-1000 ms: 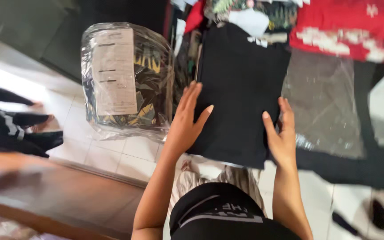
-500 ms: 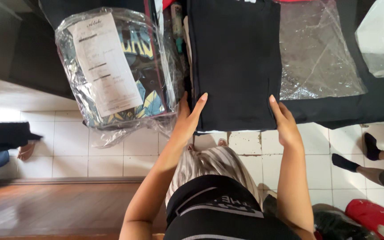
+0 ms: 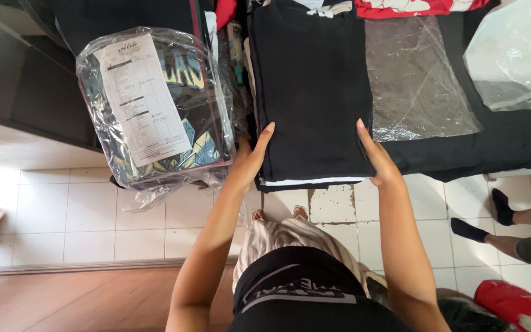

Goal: The person folds a black t-shirt with a graphic print, places a printed document on top, and inserts the bundle into a clear plastic bag. They smooth the bag and adjust the contents, then repeat the process with another folded t-shirt, stacking the packaged items on the table.

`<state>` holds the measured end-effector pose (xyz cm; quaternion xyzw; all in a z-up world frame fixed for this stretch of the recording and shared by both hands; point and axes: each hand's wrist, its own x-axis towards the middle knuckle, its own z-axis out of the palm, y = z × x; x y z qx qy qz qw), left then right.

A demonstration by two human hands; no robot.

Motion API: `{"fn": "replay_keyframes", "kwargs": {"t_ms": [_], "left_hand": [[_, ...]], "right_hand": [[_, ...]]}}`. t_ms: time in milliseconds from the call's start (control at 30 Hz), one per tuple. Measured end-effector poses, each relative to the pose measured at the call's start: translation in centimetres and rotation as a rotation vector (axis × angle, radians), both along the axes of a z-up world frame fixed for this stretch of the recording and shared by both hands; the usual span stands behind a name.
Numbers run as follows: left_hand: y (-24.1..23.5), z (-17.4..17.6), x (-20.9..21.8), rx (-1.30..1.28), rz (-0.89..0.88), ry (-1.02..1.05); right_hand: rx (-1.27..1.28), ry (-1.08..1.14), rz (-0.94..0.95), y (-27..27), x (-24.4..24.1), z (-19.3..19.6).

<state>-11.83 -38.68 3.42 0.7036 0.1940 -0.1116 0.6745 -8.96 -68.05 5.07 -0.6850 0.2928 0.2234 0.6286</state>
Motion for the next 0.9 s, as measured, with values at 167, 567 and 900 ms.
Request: {"fn": "replay_keyframes", "kwargs": {"t_ms": [167, 567, 900], "left_hand": [[0.0, 0.9, 0.6, -0.052, -0.057, -0.101], [-0.1, 3.7, 3.3, -0.370, -0.146, 0.024], [-9.9, 4.7, 4.1, -0.249, -0.062, -0.057]], "right_hand": [[-0.050, 0.087, -0.007, 1.1, -0.2, 2.7], [0.135, -0.076, -0.123, -0.6, 0.5, 5.2], [-0.219, -0.215, -0.098, -12.6, 2.1, 3.9]]}}
